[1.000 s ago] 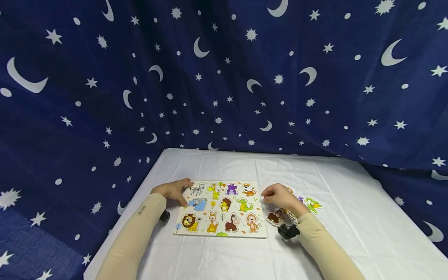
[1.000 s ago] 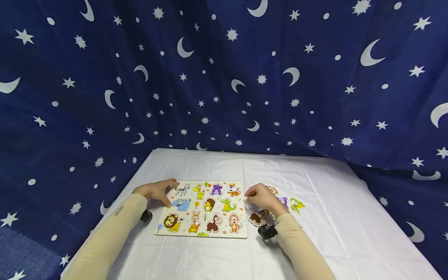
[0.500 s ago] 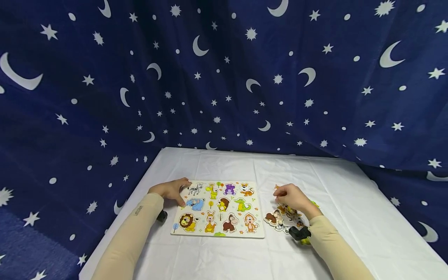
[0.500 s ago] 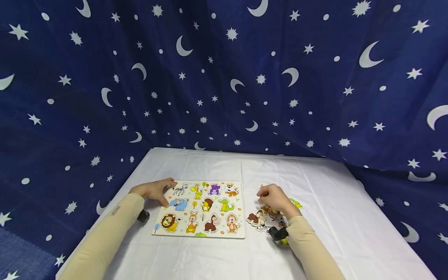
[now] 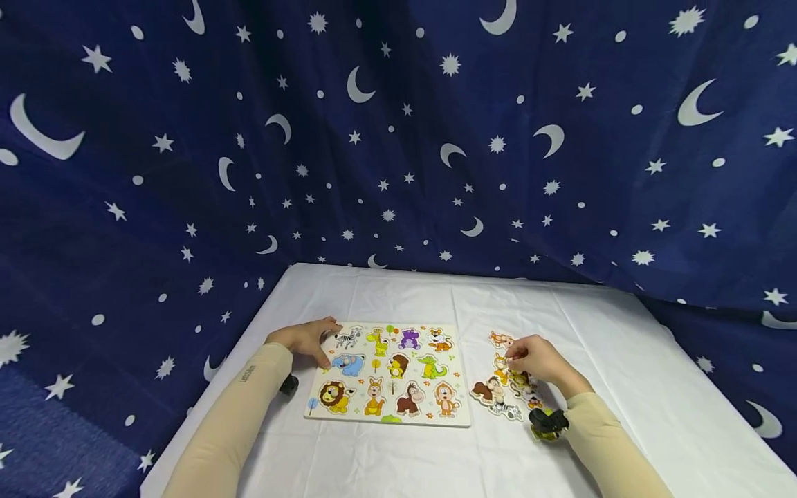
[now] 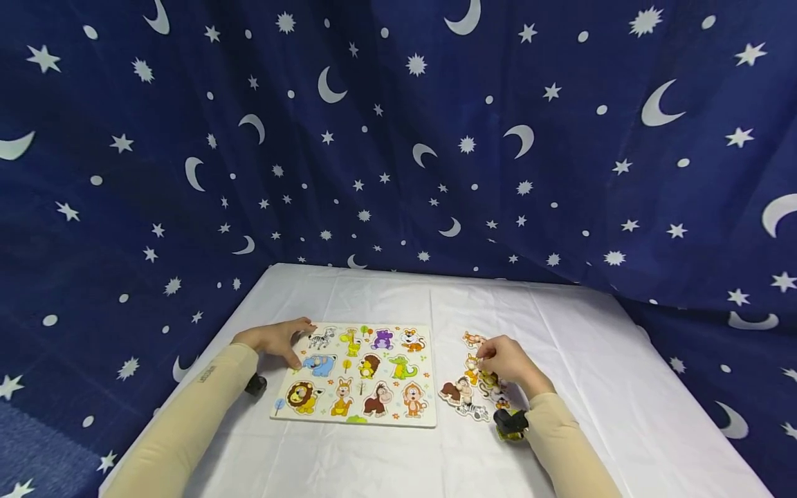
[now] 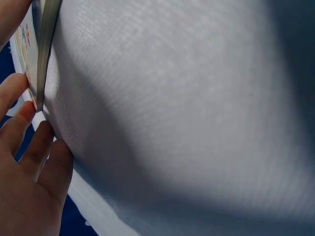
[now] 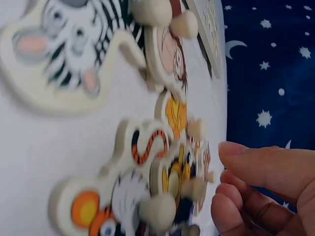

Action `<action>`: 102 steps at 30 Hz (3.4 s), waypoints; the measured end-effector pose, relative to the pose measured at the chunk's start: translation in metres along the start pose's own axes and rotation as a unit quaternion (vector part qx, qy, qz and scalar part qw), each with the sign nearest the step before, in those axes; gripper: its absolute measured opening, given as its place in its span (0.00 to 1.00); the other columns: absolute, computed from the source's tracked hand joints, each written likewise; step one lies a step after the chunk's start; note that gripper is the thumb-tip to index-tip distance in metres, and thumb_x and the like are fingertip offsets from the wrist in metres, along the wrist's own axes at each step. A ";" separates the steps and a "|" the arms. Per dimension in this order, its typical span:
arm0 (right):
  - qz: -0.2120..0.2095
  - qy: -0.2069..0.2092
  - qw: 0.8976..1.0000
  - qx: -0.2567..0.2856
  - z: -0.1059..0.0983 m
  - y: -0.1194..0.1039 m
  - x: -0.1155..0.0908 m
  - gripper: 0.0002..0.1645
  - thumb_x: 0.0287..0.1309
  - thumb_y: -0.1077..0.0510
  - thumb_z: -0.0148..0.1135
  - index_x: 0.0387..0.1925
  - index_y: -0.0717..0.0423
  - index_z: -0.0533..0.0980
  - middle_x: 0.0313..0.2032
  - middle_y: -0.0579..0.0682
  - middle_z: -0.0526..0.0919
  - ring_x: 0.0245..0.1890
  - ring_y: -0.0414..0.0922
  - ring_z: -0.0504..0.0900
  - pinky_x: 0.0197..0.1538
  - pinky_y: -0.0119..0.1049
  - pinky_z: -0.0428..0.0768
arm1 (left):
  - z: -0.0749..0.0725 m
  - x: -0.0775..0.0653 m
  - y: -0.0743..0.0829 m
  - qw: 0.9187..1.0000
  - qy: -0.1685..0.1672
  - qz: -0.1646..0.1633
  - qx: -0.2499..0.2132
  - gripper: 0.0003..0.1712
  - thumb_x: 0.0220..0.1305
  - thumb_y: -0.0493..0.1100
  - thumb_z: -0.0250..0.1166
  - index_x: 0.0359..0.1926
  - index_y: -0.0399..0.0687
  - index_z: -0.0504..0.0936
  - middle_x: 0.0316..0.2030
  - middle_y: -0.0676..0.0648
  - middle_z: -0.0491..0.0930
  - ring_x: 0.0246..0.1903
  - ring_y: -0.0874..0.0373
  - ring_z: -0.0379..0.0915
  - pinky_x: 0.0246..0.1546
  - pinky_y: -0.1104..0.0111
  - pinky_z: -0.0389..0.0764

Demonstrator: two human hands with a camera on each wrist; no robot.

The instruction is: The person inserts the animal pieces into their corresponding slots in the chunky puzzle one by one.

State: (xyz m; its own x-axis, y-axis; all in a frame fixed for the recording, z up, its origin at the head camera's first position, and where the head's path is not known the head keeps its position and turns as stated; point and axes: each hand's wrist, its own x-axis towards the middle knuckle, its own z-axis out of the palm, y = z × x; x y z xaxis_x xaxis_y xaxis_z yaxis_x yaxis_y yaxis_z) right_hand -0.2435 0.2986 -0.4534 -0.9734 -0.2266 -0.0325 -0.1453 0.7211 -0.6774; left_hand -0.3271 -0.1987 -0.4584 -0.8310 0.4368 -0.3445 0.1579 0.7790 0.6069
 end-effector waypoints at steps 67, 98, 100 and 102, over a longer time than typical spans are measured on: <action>-0.018 0.028 0.999 0.002 0.006 0.013 -0.011 0.07 0.55 0.65 0.69 0.37 0.63 0.86 0.33 0.54 0.89 0.27 0.34 0.78 0.30 0.29 0.77 | 0.002 -0.001 -0.001 1.000 0.003 -0.002 -0.005 0.57 0.39 0.35 0.83 0.73 0.43 0.66 0.79 0.39 0.49 0.78 0.38 0.41 0.77 0.45 0.46; -0.041 0.036 0.998 0.025 0.027 -0.015 0.010 0.07 0.58 0.65 0.68 0.38 0.63 0.86 0.34 0.54 0.89 0.30 0.36 0.81 0.33 0.30 0.80 | 0.000 0.002 -0.002 1.000 0.012 -0.013 0.013 0.58 0.39 0.38 0.84 0.73 0.47 0.66 0.79 0.39 0.48 0.78 0.38 0.41 0.77 0.45 0.46; -0.042 0.033 0.998 0.028 0.029 -0.018 0.011 0.07 0.58 0.65 0.68 0.38 0.63 0.86 0.34 0.54 0.89 0.30 0.37 0.81 0.33 0.30 0.80 | 0.000 0.002 -0.003 1.000 0.011 -0.016 0.009 0.58 0.39 0.39 0.84 0.73 0.47 0.66 0.79 0.40 0.47 0.79 0.39 0.40 0.77 0.45 0.46; -0.045 0.029 0.998 0.030 0.032 -0.020 0.012 0.07 0.58 0.65 0.68 0.37 0.63 0.86 0.33 0.54 0.88 0.31 0.37 0.81 0.33 0.30 0.80 | 0.001 0.002 -0.003 1.000 0.010 -0.017 0.007 0.58 0.39 0.39 0.84 0.73 0.47 0.66 0.79 0.40 0.47 0.79 0.38 0.40 0.77 0.44 0.46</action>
State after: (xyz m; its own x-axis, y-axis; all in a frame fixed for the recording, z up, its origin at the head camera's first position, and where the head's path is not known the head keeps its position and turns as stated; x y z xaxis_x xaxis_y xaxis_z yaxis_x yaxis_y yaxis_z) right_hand -0.2466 0.2611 -0.4637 -0.9656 -0.2497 0.0726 -0.2242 0.6579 -0.7189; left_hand -0.3284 -0.1994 -0.4617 -0.8461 0.4007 -0.3514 0.1360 0.7998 0.5846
